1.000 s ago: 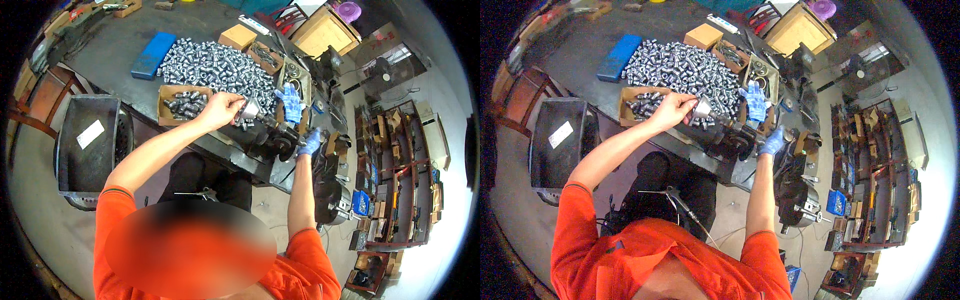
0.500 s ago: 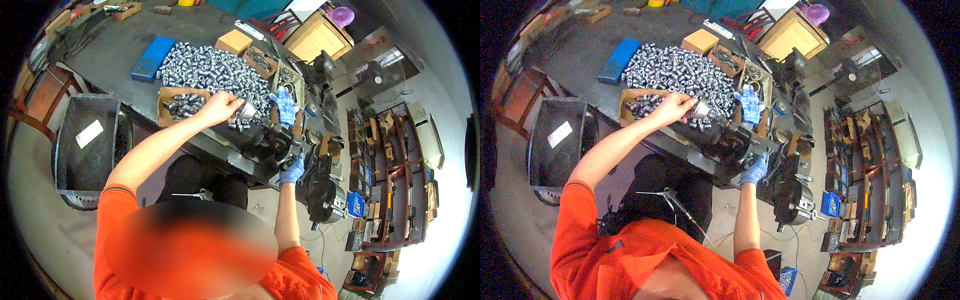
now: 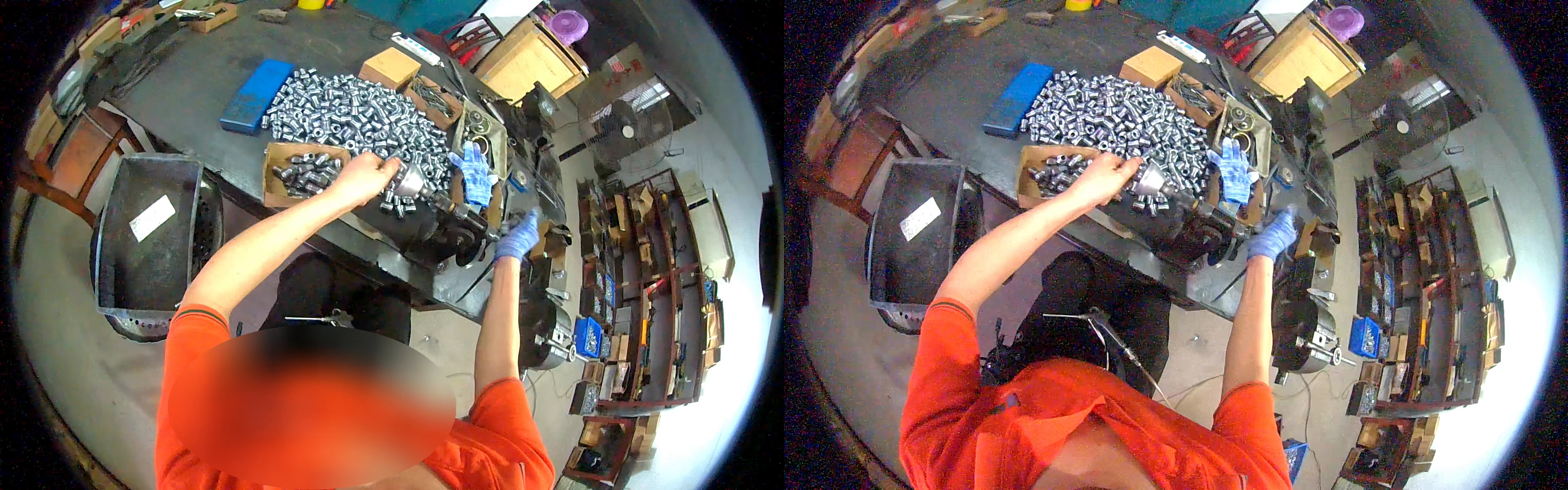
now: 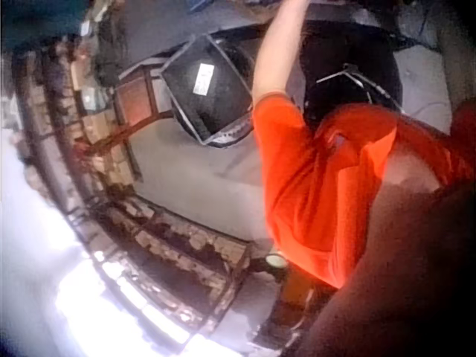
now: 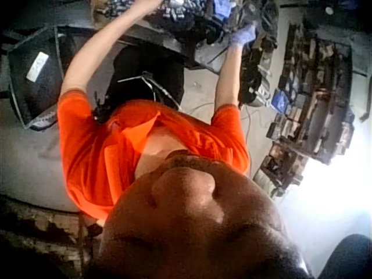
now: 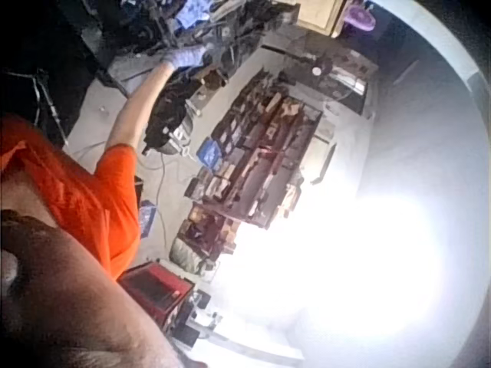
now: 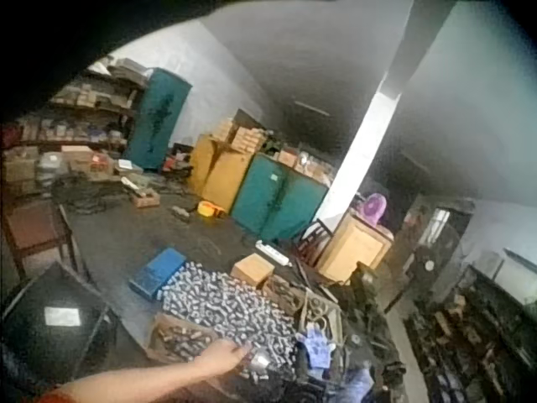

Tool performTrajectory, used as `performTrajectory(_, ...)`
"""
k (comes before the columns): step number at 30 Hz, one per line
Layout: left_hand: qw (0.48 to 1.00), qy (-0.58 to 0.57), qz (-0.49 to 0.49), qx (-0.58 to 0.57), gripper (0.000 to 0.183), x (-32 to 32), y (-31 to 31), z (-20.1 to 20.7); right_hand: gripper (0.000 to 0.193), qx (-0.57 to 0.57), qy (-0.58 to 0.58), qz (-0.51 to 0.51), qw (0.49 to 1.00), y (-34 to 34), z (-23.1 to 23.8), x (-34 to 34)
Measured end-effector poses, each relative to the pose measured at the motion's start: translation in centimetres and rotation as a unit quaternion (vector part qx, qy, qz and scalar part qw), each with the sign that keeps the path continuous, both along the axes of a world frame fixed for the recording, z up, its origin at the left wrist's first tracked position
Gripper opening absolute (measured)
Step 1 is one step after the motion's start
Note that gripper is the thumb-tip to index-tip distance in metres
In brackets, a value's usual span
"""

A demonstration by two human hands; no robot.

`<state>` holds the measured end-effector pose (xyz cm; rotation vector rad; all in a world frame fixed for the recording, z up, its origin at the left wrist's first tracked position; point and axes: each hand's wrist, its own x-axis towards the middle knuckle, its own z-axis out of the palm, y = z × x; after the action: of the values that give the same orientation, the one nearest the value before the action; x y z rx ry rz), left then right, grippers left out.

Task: The person picks up metal components from a pile on a workbench, blows air on one using a nozzle, and sorts them into a box and a larger container.

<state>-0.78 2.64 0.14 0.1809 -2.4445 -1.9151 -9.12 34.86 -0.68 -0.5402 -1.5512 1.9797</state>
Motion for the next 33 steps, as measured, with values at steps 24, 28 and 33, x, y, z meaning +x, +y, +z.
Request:
performTrajectory(24,0.984,0.094,-0.032,0.147,0.018,0.1,1.2,-0.1,0.028,-0.199,-0.070,0.060,0.976,0.2,-7.0,6.4)
performTrajectory(28,0.978,0.065,-0.040,0.196,0.015,-0.2,0.8,0.1,0.031,0.035,-0.064,0.039,0.997,1.4,-6.6,1.6)
performTrajectory(33,0.959,0.236,0.028,-0.157,0.018,-0.1,-3.4,-2.5,0.031,0.130,0.084,0.041,0.987,3.9,-2.4,-1.4)
